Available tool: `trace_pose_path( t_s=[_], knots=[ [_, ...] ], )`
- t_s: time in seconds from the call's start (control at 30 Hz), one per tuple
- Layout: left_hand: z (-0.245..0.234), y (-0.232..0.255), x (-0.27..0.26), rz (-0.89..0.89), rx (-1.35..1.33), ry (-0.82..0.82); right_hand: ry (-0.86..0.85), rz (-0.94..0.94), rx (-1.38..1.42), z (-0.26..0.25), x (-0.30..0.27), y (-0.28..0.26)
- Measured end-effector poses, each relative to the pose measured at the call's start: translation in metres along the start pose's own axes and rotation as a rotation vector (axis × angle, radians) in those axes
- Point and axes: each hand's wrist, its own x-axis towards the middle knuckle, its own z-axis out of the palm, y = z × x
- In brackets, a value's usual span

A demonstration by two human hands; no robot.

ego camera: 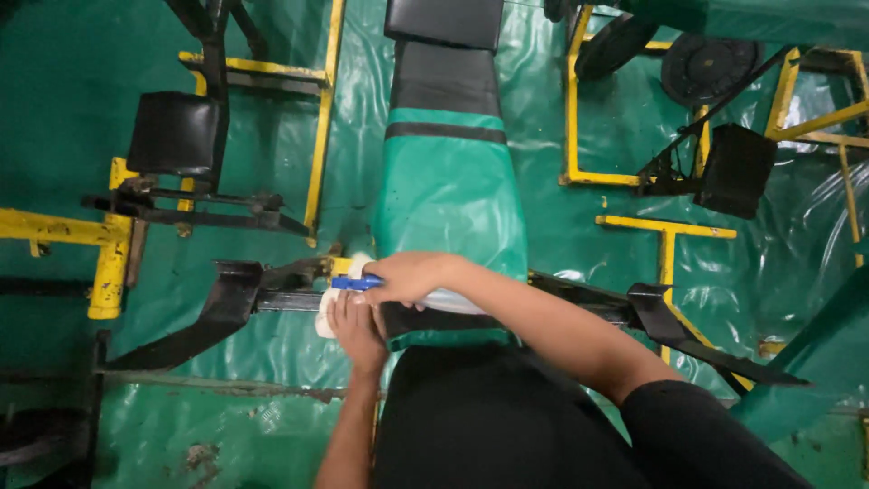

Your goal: Spraying cleaning solution and wiping down gym benches and seats with a cloth.

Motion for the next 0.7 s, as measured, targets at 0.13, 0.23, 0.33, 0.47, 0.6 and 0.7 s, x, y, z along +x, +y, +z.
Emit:
trace_pose_path(
  t_s=[0.13,0.23,0.33,0.47,0.6,0.7],
  knots=[
    [-0.036,-0.058,0.031,-0.021,0.065,-0.416,-0.006,0.028,0.018,0.001,-0.003,0.001],
    [-0.046,-0.081,0.046,-0.067,0.141,-0.354,0.023,0.037,0.018,0.001,-0.005,0.0],
    [-0.015,-0.049,0.027,-0.018,0.188,0.091,0.04,0.063,0.005,0.001,-0.004,0.002],
    [0.004,-0.009,-0.006,-0.148,0.033,-0.04,-0.006,0.053,0.096,0.0,-0.001,0.004],
    [-0.019,-0.062,-0.004,0.075,-0.045,-0.234,-0.025,0.045,0.096,-0.002,-0.001,0.005],
    [-0.055,-0.074,0.048,-0.304,0.09,-0.49,-0.033,0.034,0.074,-0.004,-0.001,0.006]
  ],
)
